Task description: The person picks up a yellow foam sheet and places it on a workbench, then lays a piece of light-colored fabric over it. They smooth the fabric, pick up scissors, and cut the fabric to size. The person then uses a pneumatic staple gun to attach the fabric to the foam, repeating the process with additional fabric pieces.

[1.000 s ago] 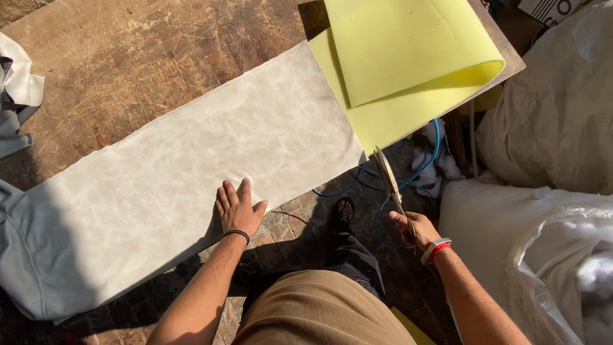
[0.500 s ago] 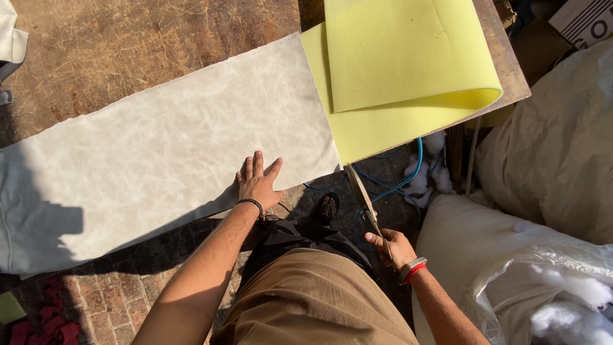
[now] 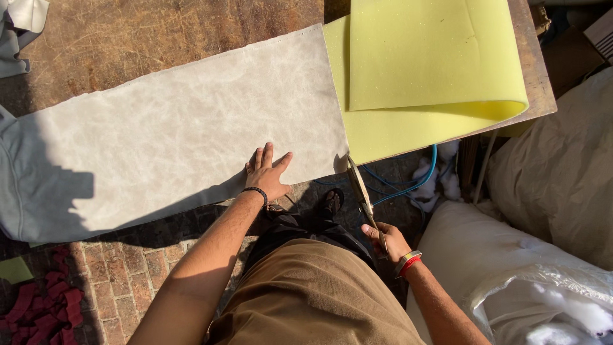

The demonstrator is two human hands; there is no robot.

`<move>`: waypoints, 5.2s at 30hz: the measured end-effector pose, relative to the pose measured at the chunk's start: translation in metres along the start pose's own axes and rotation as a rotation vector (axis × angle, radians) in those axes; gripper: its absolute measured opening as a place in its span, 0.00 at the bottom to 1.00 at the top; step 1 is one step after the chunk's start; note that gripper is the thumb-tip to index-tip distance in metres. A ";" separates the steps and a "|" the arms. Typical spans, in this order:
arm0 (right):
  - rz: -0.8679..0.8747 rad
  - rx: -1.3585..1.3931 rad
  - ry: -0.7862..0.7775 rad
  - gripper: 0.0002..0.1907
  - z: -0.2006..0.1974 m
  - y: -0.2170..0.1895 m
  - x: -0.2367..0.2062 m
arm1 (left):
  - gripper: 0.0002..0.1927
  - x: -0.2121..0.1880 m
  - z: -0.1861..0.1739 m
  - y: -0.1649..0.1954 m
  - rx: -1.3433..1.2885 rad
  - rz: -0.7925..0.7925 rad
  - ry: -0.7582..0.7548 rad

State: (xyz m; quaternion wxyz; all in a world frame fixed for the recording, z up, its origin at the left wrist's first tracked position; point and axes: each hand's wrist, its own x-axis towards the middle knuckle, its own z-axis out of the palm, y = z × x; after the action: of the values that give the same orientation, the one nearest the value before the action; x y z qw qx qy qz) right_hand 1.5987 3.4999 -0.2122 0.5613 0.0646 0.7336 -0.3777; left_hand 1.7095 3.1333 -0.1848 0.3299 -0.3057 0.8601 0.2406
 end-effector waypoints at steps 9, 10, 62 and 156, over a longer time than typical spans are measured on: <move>-0.120 -0.026 0.081 0.39 0.029 -0.028 0.036 | 0.53 0.002 -0.003 -0.004 -0.018 0.012 -0.004; -0.123 -0.132 0.117 0.40 0.027 -0.031 0.038 | 0.54 0.002 -0.003 -0.004 -0.026 0.012 -0.011; -0.178 -0.057 0.102 0.36 0.034 -0.194 0.142 | 0.40 0.145 -0.147 0.036 0.014 0.228 0.173; -0.385 -0.363 -0.676 0.17 1.054 -0.260 0.043 | 0.24 -0.376 0.251 -0.699 -1.886 -0.874 1.036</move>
State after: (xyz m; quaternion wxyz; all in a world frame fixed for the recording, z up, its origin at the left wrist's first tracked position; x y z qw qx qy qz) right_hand 2.2648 2.6420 -0.2142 0.6916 -0.3007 0.5617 -0.3402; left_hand 2.5175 2.9386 -0.2322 -0.3652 -0.7629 0.1926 0.4975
